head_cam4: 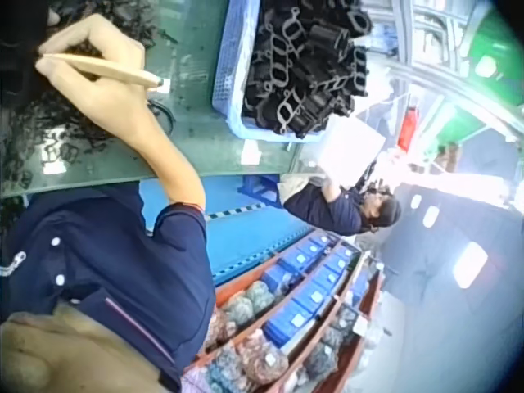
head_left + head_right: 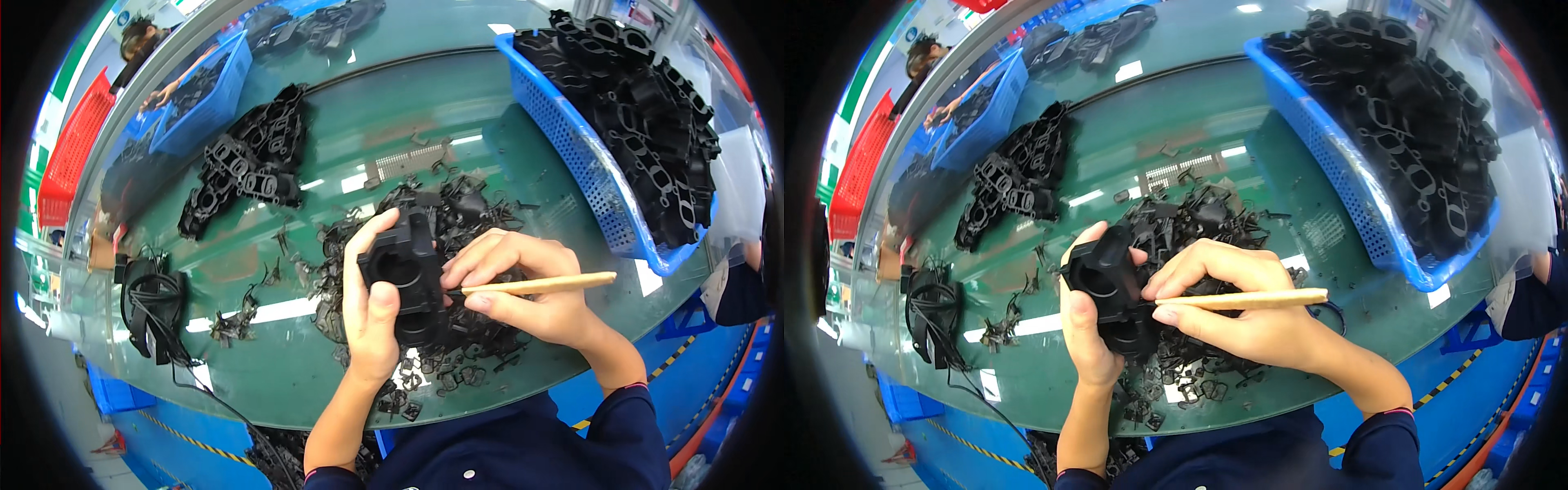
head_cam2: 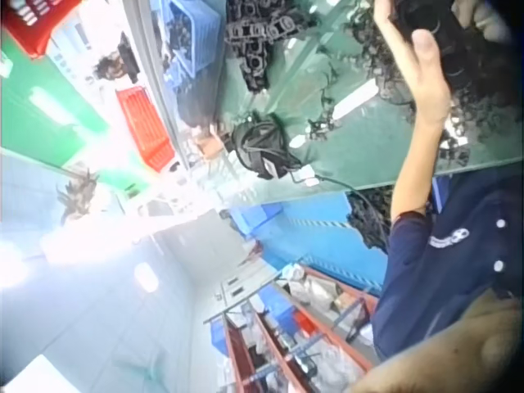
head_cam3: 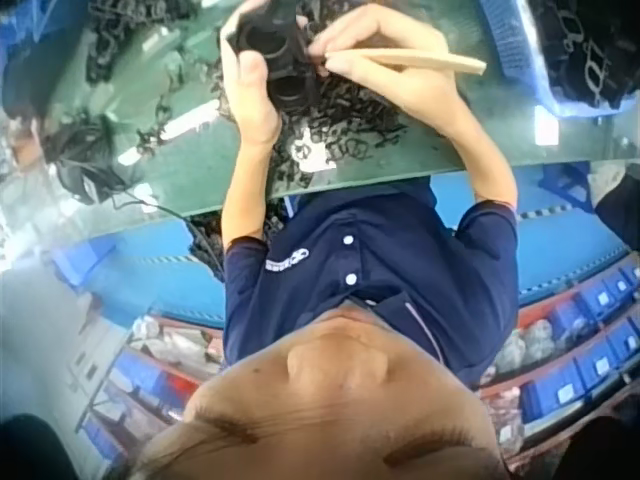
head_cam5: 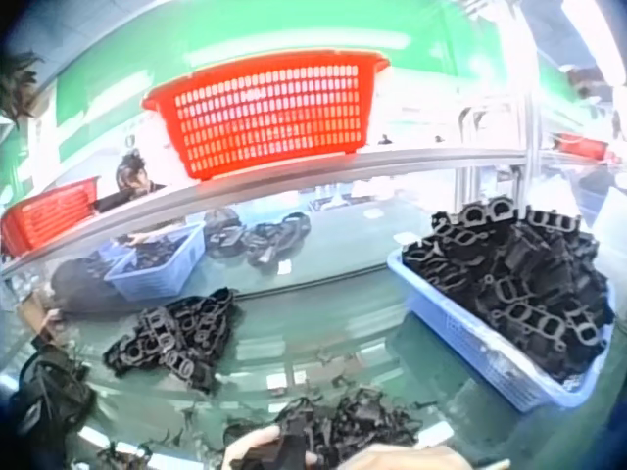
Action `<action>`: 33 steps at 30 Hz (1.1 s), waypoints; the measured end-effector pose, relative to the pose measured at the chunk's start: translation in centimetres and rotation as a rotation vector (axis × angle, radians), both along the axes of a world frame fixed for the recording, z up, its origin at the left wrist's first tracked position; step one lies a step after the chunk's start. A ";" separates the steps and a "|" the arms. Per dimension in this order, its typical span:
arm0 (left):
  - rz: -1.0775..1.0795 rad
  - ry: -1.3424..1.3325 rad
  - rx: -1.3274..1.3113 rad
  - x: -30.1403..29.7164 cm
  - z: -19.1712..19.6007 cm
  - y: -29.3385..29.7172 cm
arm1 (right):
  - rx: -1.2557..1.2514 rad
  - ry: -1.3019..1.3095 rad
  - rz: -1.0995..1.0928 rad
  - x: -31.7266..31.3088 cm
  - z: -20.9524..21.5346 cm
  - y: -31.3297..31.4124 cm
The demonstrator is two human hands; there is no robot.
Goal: Using a handheld deburring tool and scissors to remove excess plastic flash from molded components.
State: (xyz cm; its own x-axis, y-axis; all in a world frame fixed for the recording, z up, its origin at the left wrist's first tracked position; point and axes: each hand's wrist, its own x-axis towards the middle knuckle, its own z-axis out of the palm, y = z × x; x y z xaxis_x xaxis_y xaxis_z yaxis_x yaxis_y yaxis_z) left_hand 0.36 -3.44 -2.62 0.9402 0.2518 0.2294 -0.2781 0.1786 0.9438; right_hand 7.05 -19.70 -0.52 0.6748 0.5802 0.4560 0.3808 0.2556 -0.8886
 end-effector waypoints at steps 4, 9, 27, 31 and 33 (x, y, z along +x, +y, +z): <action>0.072 0.003 0.105 0.1 -0.7 0.4 | -0.041 -0.033 0.025 0.1 0.0 -0.1; 0.070 -0.030 0.131 0.3 -0.7 0.2 | -0.099 -0.097 0.036 0.4 0.3 -0.3; 0.026 0.035 0.019 0.4 -0.8 -0.2 | -0.107 -0.588 -0.174 -0.1 -1.0 1.0; -0.126 0.032 -0.176 0.2 -0.2 0.0 | -0.220 -0.806 -0.379 -0.8 -0.6 0.5; -0.144 0.040 -0.268 -0.2 0.0 -0.3 | -0.367 -0.896 -0.497 -0.1 0.7 -0.2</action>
State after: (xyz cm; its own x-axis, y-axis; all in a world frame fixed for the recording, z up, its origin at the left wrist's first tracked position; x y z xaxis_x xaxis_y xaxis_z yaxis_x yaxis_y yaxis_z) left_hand 0.12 -3.70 -2.59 0.9775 0.1620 0.1353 -0.1959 0.4574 0.8674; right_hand 6.96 -19.87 0.14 0.3801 0.5361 0.7538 0.9161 -0.3304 -0.2270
